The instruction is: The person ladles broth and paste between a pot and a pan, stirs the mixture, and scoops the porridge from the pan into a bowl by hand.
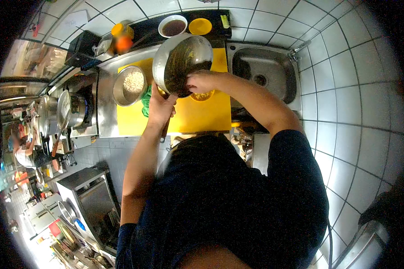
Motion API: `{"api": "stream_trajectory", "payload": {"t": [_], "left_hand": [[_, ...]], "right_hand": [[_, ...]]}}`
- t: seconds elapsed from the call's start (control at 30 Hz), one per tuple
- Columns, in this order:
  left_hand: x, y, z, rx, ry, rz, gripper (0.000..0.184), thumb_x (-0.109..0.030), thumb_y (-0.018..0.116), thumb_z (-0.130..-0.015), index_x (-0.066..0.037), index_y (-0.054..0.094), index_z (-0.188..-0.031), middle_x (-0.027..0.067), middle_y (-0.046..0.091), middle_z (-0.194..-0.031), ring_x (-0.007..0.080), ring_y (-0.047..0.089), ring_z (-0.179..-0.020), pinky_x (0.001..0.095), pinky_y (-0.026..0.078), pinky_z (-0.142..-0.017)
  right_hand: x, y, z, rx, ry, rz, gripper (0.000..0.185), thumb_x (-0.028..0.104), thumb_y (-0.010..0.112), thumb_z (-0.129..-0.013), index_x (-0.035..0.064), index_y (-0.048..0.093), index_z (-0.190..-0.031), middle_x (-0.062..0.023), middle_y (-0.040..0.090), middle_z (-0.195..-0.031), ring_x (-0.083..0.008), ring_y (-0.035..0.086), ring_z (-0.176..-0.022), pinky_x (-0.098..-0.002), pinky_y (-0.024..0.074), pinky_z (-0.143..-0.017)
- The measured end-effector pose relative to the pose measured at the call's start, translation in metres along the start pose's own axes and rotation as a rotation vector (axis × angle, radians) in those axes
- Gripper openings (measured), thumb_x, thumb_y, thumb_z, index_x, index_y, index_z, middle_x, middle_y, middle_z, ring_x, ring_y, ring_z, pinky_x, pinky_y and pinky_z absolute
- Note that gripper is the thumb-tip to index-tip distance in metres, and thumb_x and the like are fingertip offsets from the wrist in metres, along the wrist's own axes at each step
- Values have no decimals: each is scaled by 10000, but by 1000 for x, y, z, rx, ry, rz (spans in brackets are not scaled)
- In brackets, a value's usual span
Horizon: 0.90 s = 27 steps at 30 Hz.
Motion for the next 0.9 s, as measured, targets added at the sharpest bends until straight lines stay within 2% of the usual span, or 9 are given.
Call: {"api": "stream_trajectory", "payload": {"t": [0.13, 0.23, 0.33, 0.53, 0.63, 0.73, 0.83, 0.9], "left_hand": [[4, -2, -2, -2, 19, -18, 776, -93, 696, -822, -30, 226, -1437, 122, 646, -700, 166, 576, -446, 293, 469, -407], [9, -5, -4, -15, 16, -11, 800, -95, 698, -820, -23, 211, -1450, 124, 649, -696, 168, 573, -443, 297, 474, -409], [15, -10, -3, -62, -58, -60, 824, -96, 698, -819, -24, 193, -1467, 138, 663, -744, 168, 579, -451, 299, 478, -410], [10, -20, -2, -90, -25, -10, 842, -96, 682, -826, -24, 166, -1486, 152, 675, -848, 165, 579, -469, 285, 479, -409], [11, -21, -3, -89, -5, 37, 758, -61, 639, -872, -68, 182, -1476, 90, 596, -733, 132, 512, -429, 267, 424, -367], [12, -25, -2, -104, -19, 24, 729, -63, 650, -872, -71, 211, -1454, 89, 597, -731, 133, 511, -424, 268, 424, -364], [12, -27, -1, -81, -44, 0, 861, -53, 649, -830, -4, 113, -1503, 165, 655, -906, 149, 545, -459, 271, 454, -384], [13, -28, 0, -93, -53, 59, 828, -45, 642, -832, -16, 142, -1492, 152, 649, -882, 145, 531, -449, 268, 441, -380]], "right_hand": [[7, -6, 14, -35, -81, -26, 164, 175, 606, -905, 37, 652, -981, -148, 627, -931, -338, 615, -942, -451, 506, -823], [9, -6, 24, 9, -61, -10, 153, 160, 603, -909, 35, 652, -983, -135, 632, -958, -328, 616, -962, -435, 505, -848], [9, -7, 33, -48, -74, -14, 160, 152, 606, -909, 29, 654, -1000, -125, 641, -1002, -317, 615, -993, -423, 500, -882], [5, -17, 42, -76, 20, -67, 238, 99, 610, -879, 48, 657, -1106, -148, 642, -1128, -336, 601, -1086, -431, 490, -941], [-2, -20, 43, -108, 75, -17, 276, 54, 618, -844, 55, 667, -1116, -162, 648, -1125, -339, 612, -1073, -425, 497, -934], [-11, -22, 42, -173, 120, -4, 309, 29, 637, -794, 63, 682, -1097, -162, 660, -1070, -335, 633, -1026, -425, 510, -913], [-20, -16, 41, -192, 124, 45, 322, 34, 657, -759, 72, 695, -1076, -150, 666, -1033, -325, 645, -990, -426, 518, -900], [-23, -7, 38, -160, 121, 112, 283, 49, 656, -756, 70, 702, -1035, -147, 670, -1000, -323, 651, -968, -428, 527, -879]]}}
Point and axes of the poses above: each hand's wrist, its own z-axis away from the middle knuckle, its own y-axis out of the palm, x = y × z, the point moved 10 cm from there along -z, towards the middle knuckle
